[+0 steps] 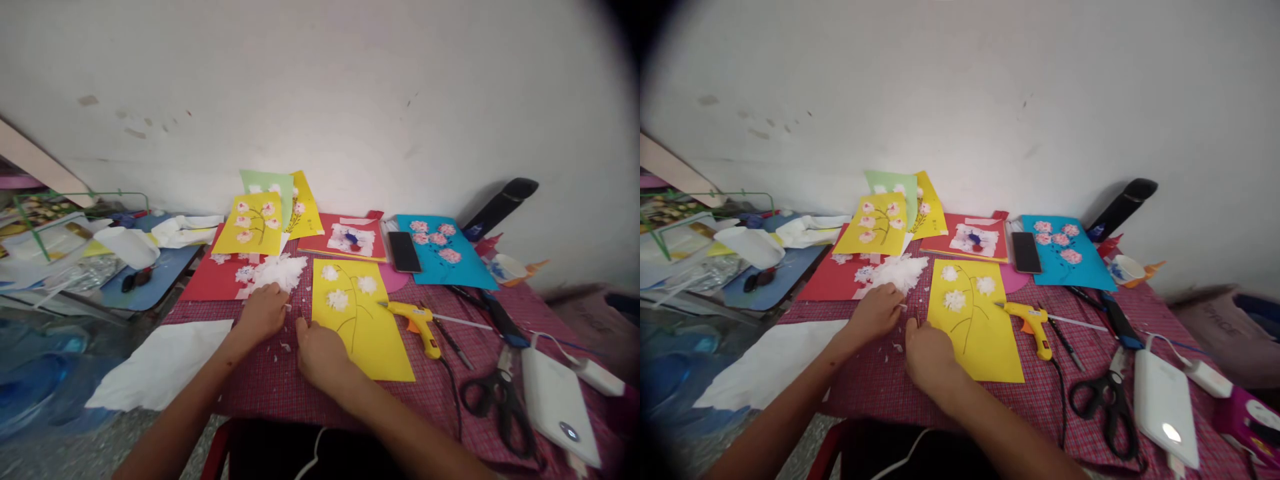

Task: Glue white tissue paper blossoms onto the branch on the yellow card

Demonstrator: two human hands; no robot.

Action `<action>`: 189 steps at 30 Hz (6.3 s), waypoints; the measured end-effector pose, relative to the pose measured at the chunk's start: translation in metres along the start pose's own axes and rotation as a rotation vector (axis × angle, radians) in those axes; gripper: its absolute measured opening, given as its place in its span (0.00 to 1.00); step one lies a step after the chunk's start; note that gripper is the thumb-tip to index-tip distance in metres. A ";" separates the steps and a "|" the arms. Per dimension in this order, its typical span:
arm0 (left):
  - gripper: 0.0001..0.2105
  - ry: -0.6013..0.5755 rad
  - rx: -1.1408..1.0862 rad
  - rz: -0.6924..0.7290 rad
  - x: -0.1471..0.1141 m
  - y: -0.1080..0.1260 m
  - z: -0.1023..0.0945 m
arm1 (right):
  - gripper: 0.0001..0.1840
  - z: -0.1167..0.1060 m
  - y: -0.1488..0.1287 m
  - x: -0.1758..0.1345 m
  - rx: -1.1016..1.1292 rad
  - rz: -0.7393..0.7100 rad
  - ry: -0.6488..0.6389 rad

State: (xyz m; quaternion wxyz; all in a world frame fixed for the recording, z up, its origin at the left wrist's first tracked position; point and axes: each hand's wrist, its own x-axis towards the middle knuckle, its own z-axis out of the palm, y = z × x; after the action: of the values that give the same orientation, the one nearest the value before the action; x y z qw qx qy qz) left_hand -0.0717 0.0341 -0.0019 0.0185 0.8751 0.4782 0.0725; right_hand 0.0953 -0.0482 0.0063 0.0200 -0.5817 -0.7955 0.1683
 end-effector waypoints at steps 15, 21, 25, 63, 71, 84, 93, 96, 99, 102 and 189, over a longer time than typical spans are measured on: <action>0.11 -0.142 -1.403 -0.593 -0.021 0.046 0.011 | 0.12 0.014 0.062 -0.085 0.777 -0.103 0.590; 0.10 -0.157 -1.431 -0.577 -0.018 0.065 0.009 | 0.07 0.008 0.065 -0.095 0.924 -0.040 0.634; 0.09 -0.142 -1.402 -0.477 -0.020 0.074 0.009 | 0.10 0.014 0.062 -0.093 0.951 -0.109 0.617; 0.07 -0.226 -0.887 -0.009 -0.013 0.125 0.000 | 0.11 0.012 0.092 -0.123 1.194 0.144 0.737; 0.05 -0.075 -0.596 0.254 0.037 0.145 0.017 | 0.10 -0.027 0.134 -0.102 1.112 0.132 0.696; 0.07 -0.038 -0.469 0.315 0.094 0.144 0.037 | 0.09 -0.078 0.163 -0.041 0.484 -0.059 0.396; 0.07 -0.140 -0.393 0.331 0.107 0.148 0.042 | 0.12 -0.073 0.169 -0.030 0.375 0.145 0.380; 0.08 -0.157 -0.383 0.329 0.110 0.149 0.044 | 0.12 -0.072 0.171 -0.030 0.378 0.181 0.372; 0.08 -0.167 -0.373 0.333 0.110 0.148 0.044 | 0.12 -0.071 0.171 -0.030 0.387 0.203 0.365; 0.08 -0.167 -0.367 0.339 0.110 0.148 0.043 | 0.12 -0.070 0.171 -0.031 0.399 0.214 0.362; 0.10 0.047 -0.347 -0.031 -0.047 0.038 0.005 | 0.06 0.032 0.139 -0.143 1.142 0.118 0.652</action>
State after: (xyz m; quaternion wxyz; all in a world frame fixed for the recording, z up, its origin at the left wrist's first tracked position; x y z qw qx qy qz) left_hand -0.0641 -0.0263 -0.0082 0.1591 0.8492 0.4724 0.1740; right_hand 0.2619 -0.1518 -0.0406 0.5560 -0.5434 -0.5013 0.3797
